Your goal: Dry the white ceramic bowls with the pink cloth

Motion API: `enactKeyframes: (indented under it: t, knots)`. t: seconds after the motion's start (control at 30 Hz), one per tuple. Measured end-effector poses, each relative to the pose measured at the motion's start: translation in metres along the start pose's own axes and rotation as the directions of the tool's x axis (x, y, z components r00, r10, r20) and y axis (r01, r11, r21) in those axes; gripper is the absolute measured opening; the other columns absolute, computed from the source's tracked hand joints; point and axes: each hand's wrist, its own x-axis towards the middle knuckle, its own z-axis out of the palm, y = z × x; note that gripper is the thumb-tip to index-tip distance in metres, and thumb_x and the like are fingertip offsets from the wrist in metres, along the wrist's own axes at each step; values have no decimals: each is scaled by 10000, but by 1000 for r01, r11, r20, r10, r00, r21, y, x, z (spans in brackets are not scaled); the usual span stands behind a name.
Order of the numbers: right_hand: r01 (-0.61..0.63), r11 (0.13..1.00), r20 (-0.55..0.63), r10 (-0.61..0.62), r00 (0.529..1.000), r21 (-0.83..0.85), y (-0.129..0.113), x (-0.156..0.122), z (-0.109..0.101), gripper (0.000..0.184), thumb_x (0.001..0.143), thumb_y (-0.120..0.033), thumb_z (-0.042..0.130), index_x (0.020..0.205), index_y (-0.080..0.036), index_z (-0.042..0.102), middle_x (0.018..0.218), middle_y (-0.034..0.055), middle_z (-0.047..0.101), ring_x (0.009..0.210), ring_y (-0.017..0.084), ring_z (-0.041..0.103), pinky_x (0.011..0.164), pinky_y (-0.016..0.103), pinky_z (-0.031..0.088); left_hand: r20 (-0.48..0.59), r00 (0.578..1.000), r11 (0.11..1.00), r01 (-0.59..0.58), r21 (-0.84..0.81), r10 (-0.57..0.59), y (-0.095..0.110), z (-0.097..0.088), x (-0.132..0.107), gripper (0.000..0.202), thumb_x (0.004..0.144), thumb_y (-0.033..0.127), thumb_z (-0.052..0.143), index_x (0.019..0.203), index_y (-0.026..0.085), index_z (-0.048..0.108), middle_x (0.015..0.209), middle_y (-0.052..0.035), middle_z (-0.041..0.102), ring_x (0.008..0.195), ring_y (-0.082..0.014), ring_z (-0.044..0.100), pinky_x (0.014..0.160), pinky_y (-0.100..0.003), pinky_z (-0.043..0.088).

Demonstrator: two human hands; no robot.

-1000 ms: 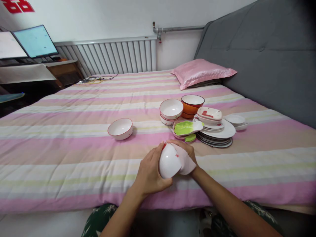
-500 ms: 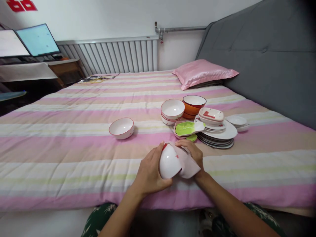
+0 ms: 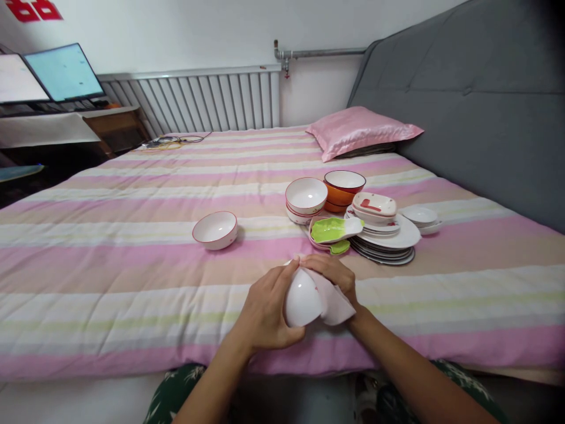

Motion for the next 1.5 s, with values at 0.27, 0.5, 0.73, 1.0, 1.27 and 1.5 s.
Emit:
enactKeyframes:
  t: [0.27, 0.5, 0.73, 1.0, 1.27, 1.5]
  knots:
    - [-44, 995, 27, 41, 999, 88, 5, 7, 6, 185, 839, -286, 557, 991, -223, 641, 960, 56, 711, 918, 221, 659, 840, 363, 504, -18, 1000, 1000, 17, 23, -16, -5, 1, -1, 946, 556, 233, 606, 1409, 209, 197, 1310, -132, 472, 1151, -308, 496, 940, -470, 440]
    - [-219, 946, 89, 203, 975, 241, 12, 7, 10, 229, 775, -312, 609, 973, -213, 669, 978, 57, 704, 916, 221, 662, 829, 335, 523, -40, 998, 999, 41, 18, -40, -5, 1, -1, 940, 568, 234, 618, 1408, 215, 197, 1330, -132, 460, 1167, -323, 488, 943, -488, 436]
    - [-331, 886, 157, 295, 943, 325, 19, 4, 15, 268, 748, -281, 618, 1002, -217, 673, 1008, 44, 705, 946, 222, 659, 842, 329, 529, -52, 997, 998, 55, 15, -54, -7, 1, 0, 944, 565, 229, 629, 1411, 222, 209, 1329, -117, 462, 1167, -309, 490, 945, -473, 444]
    - [-382, 828, 193, 331, 924, 410, 27, 4, 19, 277, 739, -258, 612, 1004, -199, 669, 975, 52, 713, 905, 222, 665, 793, 327, 546, -54, 997, 998, 61, 22, -60, -8, 0, 0, 950, 556, 227, 632, 1408, 217, 213, 1300, -115, 482, 1141, -290, 507, 933, -440, 453]
    - [-366, 871, 133, 341, 931, 328, 19, 3, 17, 267, 760, -206, 590, 1015, -193, 668, 987, 60, 713, 898, 209, 670, 800, 318, 539, -50, 999, 1000, 14, -2, -14, -11, -4, -3, 973, 561, 211, 630, 1422, 220, 178, 1339, -121, 458, 1172, -295, 491, 957, -446, 435]
    - [11, 984, 27, -7, 1000, -175, -14, 16, -2, 222, 870, -183, 511, 1030, -201, 665, 1035, 72, 696, 1010, 209, 630, 883, 358, 458, -91, 996, 1000, -8, 12, 9, -16, 9, -5, 1021, 604, 228, 657, 1450, 195, 87, 1434, -148, 349, 1267, -323, 396, 1034, -486, 356]
